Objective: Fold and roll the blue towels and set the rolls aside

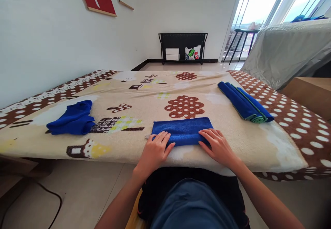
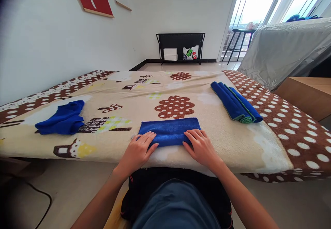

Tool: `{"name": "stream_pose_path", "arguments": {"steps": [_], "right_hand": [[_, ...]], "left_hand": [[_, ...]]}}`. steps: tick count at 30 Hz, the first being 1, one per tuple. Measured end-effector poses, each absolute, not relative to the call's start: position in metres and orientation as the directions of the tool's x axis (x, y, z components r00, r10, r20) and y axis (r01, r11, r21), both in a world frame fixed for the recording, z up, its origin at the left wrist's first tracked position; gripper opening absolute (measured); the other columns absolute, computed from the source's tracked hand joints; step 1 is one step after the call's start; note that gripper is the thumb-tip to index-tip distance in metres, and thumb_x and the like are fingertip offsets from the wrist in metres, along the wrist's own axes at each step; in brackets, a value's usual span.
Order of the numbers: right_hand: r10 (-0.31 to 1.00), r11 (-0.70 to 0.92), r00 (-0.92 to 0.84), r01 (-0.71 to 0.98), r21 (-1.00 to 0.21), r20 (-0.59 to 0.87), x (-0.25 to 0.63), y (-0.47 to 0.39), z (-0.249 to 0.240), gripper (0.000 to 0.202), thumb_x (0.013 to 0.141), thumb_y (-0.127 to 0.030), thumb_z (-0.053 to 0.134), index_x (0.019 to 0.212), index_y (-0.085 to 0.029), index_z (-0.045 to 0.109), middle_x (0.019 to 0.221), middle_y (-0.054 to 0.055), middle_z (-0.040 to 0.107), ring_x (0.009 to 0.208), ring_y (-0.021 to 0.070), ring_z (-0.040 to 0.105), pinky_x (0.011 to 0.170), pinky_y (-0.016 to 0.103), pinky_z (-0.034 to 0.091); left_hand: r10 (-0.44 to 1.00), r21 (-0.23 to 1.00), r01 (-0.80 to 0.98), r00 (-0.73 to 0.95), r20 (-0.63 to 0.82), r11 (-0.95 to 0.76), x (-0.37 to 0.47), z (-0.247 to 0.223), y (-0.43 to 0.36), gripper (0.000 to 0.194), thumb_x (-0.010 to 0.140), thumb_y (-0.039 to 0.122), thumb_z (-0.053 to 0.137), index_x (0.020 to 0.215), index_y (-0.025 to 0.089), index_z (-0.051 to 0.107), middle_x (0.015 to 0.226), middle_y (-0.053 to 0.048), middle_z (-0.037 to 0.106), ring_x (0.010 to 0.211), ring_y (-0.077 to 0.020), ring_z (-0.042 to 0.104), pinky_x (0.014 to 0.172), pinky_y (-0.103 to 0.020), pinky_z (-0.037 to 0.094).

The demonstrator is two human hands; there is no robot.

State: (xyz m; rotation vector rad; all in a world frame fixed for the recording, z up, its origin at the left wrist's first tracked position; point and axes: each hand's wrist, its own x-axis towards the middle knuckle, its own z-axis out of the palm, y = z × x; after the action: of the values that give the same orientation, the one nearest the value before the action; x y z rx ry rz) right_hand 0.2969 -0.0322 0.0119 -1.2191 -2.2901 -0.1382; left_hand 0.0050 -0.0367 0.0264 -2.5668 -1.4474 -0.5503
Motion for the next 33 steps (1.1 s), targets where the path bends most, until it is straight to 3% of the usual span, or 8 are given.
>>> {"name": "stream_pose_path", "arguments": {"steps": [5, 8, 10, 14, 18, 22, 27, 33], "right_hand": [[0.709, 0.669, -0.548, 0.721, -0.179, 0.444, 0.267, -0.03, 0.024, 0.028, 0.099, -0.033, 0.048, 0.116, -0.018, 0.064, 0.112, 0.01, 0.067, 0.1, 0.0217, 0.059, 0.091, 0.039, 0.044], [0.72, 0.669, -0.58, 0.726, -0.158, 0.38, 0.256, -0.025, 0.025, 0.03, 0.101, -0.037, 0.043, 0.11, -0.018, 0.065, 0.107, 0.009, 0.069, 0.096, 0.0211, 0.061, 0.087, 0.038, 0.044], [0.732, 0.649, -0.565, 0.748, -0.138, 0.382, 0.26, -0.022, 0.023, 0.036, 0.101, -0.044, 0.042, 0.116, -0.018, 0.064, 0.114, 0.009, 0.069, 0.102, 0.0225, 0.061, 0.09, 0.039, 0.044], [0.769, 0.578, -0.494, 0.808, -0.112, 0.406, 0.288, -0.021, 0.015, 0.047, 0.1, -0.053, 0.043, 0.13, -0.021, 0.057, 0.13, 0.009, 0.064, 0.118, 0.0252, 0.058, 0.099, 0.042, 0.041], [0.824, 0.485, -0.41, 0.867, -0.113, 0.392, 0.313, -0.023, 0.011, 0.049, 0.1, -0.054, 0.041, 0.132, -0.02, 0.056, 0.133, 0.009, 0.063, 0.123, 0.0247, 0.057, 0.103, 0.044, 0.04], [0.833, 0.473, -0.409, 0.876, -0.096, 0.372, 0.298, -0.027, 0.019, 0.048, 0.103, -0.048, 0.036, 0.131, -0.017, 0.059, 0.131, 0.011, 0.064, 0.123, 0.0259, 0.058, 0.105, 0.047, 0.039], [0.803, 0.575, -0.522, 0.805, -0.143, 0.289, 0.253, -0.018, 0.027, 0.05, 0.105, -0.045, 0.028, 0.135, -0.018, 0.058, 0.139, 0.01, 0.058, 0.13, 0.0224, 0.055, 0.108, 0.041, 0.04], [0.899, 0.425, -0.381, 0.878, -0.219, 0.218, 0.269, 0.013, 0.019, 0.054, 0.104, -0.051, 0.029, 0.133, -0.019, 0.061, 0.142, 0.011, 0.055, 0.137, 0.0247, 0.048, 0.111, 0.047, 0.04]], "left_hand": [[0.701, 0.154, 0.698, 0.628, 0.338, -0.7, 0.039, 0.037, -0.034, 0.037, 0.099, 0.031, 0.048, 0.132, 0.016, 0.056, 0.129, -0.01, 0.065, 0.116, -0.0232, 0.06, 0.1, -0.038, 0.045], [0.692, 0.166, 0.677, 0.662, 0.288, -0.717, 0.05, 0.037, -0.029, 0.04, 0.099, 0.033, 0.049, 0.134, 0.014, 0.053, 0.13, -0.01, 0.064, 0.115, -0.0228, 0.06, 0.099, -0.038, 0.046], [0.703, 0.145, 0.693, 0.662, 0.259, -0.706, 0.044, 0.035, -0.026, 0.043, 0.1, 0.037, 0.047, 0.137, 0.016, 0.051, 0.134, -0.009, 0.063, 0.119, -0.0233, 0.059, 0.1, -0.04, 0.045], [0.762, 0.079, 0.776, 0.586, 0.275, -0.625, 0.008, 0.027, -0.024, 0.047, 0.101, 0.046, 0.041, 0.14, 0.022, 0.051, 0.143, -0.009, 0.057, 0.132, -0.0246, 0.051, 0.103, -0.043, 0.043], [0.832, 0.033, 0.869, 0.46, 0.311, -0.493, -0.023, 0.022, -0.026, 0.05, 0.101, 0.051, 0.038, 0.135, 0.02, 0.057, 0.144, -0.011, 0.056, 0.134, -0.0267, 0.051, 0.106, -0.046, 0.042], [0.835, 0.001, 0.893, 0.421, 0.354, -0.451, -0.007, 0.025, -0.03, 0.047, 0.102, 0.043, 0.036, 0.128, 0.015, 0.064, 0.135, -0.014, 0.062, 0.132, -0.0304, 0.053, 0.111, -0.054, 0.035], [0.793, 0.085, 0.804, 0.553, 0.255, -0.588, 0.046, 0.028, -0.019, 0.045, 0.104, 0.034, 0.031, 0.138, 0.016, 0.056, 0.143, -0.01, 0.056, 0.137, -0.0222, 0.049, 0.108, -0.041, 0.041], [0.886, 0.145, 0.889, 0.392, 0.246, -0.434, 0.033, 0.023, 0.006, 0.049, 0.103, 0.048, 0.032, 0.135, 0.022, 0.059, 0.144, -0.009, 0.055, 0.138, -0.0242, 0.047, 0.109, -0.046, 0.041]]}}
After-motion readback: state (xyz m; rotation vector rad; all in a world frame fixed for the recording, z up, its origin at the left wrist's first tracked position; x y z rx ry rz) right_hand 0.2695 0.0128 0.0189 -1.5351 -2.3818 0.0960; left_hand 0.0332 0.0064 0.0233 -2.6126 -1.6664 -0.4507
